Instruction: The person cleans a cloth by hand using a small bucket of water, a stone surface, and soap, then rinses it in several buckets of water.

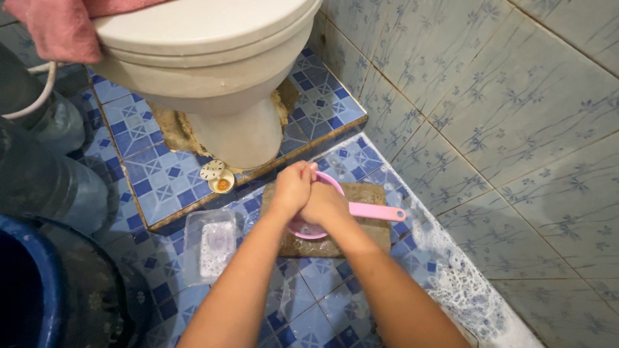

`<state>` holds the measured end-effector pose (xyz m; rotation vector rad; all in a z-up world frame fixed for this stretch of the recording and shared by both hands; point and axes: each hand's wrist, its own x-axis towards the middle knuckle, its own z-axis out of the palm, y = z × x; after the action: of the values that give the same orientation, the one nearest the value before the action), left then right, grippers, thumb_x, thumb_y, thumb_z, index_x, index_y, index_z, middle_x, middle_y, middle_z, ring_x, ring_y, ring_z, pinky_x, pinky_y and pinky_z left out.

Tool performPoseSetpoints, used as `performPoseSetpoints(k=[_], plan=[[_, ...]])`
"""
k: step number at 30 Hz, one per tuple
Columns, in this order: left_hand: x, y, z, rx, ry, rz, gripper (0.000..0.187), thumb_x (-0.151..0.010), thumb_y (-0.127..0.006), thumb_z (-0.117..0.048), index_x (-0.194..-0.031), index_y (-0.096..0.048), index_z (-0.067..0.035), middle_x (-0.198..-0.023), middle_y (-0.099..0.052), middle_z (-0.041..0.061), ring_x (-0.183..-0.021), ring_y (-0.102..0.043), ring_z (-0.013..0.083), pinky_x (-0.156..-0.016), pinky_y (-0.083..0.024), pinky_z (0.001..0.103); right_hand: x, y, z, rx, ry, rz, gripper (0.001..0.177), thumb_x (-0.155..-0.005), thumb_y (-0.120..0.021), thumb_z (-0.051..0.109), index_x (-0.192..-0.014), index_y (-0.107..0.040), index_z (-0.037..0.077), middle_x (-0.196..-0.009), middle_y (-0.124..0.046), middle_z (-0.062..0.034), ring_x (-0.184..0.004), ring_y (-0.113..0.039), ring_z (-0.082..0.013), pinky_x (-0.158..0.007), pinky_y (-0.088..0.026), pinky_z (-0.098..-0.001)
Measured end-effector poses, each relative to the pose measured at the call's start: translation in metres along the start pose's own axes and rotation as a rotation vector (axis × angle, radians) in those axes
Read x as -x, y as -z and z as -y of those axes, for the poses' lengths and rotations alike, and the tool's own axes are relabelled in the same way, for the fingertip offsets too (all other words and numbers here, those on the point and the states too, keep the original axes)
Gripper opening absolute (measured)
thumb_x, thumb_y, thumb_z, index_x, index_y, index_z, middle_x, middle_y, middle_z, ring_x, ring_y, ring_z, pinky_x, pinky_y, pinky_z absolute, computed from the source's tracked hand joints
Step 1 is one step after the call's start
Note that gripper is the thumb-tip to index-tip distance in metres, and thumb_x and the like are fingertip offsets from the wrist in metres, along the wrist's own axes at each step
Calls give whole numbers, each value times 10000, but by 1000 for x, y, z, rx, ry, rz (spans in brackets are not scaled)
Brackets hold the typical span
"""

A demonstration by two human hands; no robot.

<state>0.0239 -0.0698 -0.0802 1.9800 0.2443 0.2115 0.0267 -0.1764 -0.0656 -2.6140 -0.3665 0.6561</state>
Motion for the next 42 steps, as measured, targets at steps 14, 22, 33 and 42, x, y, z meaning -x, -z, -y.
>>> performPoseSetpoints(k=[14,22,33,42], plan=[[2,73,-37,1003,64,761,290,-984,-672,-288,-846,-545,-67,-883,-600,99,-699,-526,184,-671,-450,310,27,35,-2,-1639,184,1180,120,-931,-622,100,-997,-583,8,-695,-567,-77,-407,-434,-79,-344,-296,-219],[-3,47,-36,956,297,370,643,-1045,-503,-493,-536,-357,-128,-506,-385,32,-492,-400,175,-501,-355,312,-11,-3,-9,-1271,5,724,201,-897,-636,93,-736,-515,103,-509,-410,22,-346,-361,-72,-304,-202,-250],[10,0,14,38,345,-364,612,-1054,-475,-438,-737,-702,33,-684,-667,237,-640,-624,360,-689,-484,482,43,-39,15,-337,64,-311,259,-906,-615,205,-1070,-719,32,-1033,-735,-253,-993,-706,-417,-832,-541,-491],[20,18,10,374,372,-434,380,-1006,-594,-374,-902,-557,-10,-690,-637,169,-658,-625,316,-682,-508,446,53,3,3,103,382,-199,714,-698,-788,266,-1360,-540,164,-1373,-553,-203,-1350,-446,-390,-1016,-395,-585]])
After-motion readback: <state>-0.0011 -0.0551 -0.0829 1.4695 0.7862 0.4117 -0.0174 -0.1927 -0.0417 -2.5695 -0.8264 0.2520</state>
